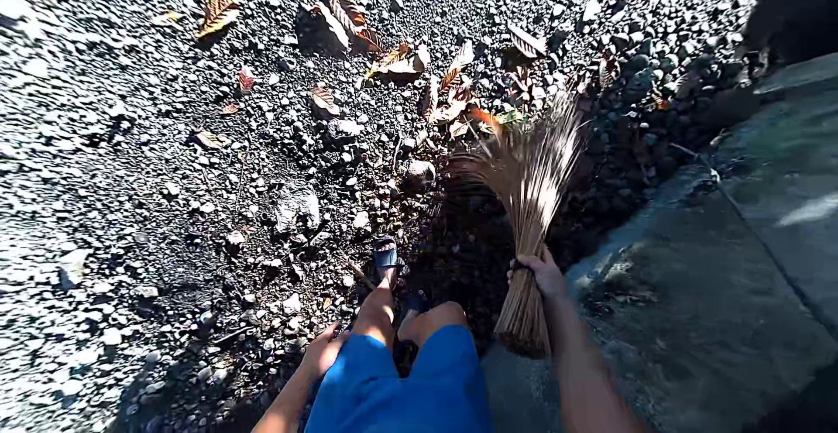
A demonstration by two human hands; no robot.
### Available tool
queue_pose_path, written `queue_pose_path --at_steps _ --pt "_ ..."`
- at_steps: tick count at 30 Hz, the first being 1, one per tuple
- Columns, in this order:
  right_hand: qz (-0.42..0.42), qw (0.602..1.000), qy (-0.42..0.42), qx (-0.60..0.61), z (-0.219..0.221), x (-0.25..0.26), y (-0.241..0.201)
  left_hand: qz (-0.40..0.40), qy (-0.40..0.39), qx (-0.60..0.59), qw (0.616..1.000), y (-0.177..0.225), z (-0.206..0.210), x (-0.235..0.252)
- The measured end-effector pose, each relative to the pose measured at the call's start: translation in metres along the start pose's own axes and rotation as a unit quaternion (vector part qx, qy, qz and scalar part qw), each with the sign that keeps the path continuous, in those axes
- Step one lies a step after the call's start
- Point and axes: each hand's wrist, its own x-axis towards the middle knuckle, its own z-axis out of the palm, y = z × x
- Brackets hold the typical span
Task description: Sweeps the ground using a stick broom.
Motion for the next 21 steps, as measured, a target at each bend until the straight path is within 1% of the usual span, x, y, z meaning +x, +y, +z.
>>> queue_pose_path --at_steps 2,4,6,8,10,11,12,13,14,15,17,18,20,21 --pt "-0.019 0.999 -0.013 0.031 0.01 -0.009 0.005 -0.005 -0.005 -0.012 1.0 -0.002 0.006 0.001" --pt "0.004 0.994 -0.085 0.067 0.016 -0.034 0.012 -0.012 -0.014 -0.019 1.0 -0.008 0.012 0.004" --pt "0.062 0.978 -0.182 0.078 0.02 -0.061 0.014 -0.019 -0.009 -0.047 0.999 -0.007 0.017 0.003" --pt "0.128 0.949 -0.28 0.065 0.028 -0.077 0.012 -0.031 -0.002 -0.064 0.998 0.003 0.018 -0.001" --pt "0.188 0.913 -0.358 0.05 0.043 -0.074 0.004 -0.03 0.005 -0.046 0.999 0.023 0.014 -0.006" --pt "0.219 0.897 -0.381 0.043 0.051 -0.066 -0.005 -0.025 0.012 -0.032 0.999 0.035 0.011 -0.008" --pt "0.242 0.89 -0.384 0.033 0.057 -0.053 -0.019 -0.019 0.02 -0.023 0.999 0.047 0.008 -0.01" --pt "0.251 0.895 -0.367 0.02 0.06 -0.036 -0.036 -0.012 0.028 -0.023 0.999 0.058 0.004 -0.012" --pt "0.246 0.909 -0.337 0.009 0.059 -0.013 -0.053 -0.007 0.037 -0.033 0.999 0.07 0.001 -0.014" --pt "0.221 0.928 -0.298 0.0 0.055 0.013 -0.067 0.002 0.047 -0.054 0.997 0.08 -0.002 -0.016" --pt "0.121 0.97 -0.209 -0.031 0.044 0.064 -0.098 0.019 0.073 -0.113 0.991 0.102 -0.001 -0.018" --pt "0.08 0.984 -0.159 -0.023 0.04 0.08 -0.11 0.021 0.082 -0.137 0.987 0.11 0.002 -0.019" --pt "0.02 0.995 -0.102 0.006 0.038 0.086 -0.122 0.003 0.078 -0.154 0.985 0.119 0.016 -0.018" --pt "-0.001 0.995 -0.098 0.02 0.039 0.081 -0.127 -0.007 0.069 -0.152 0.986 0.125 0.026 -0.017"
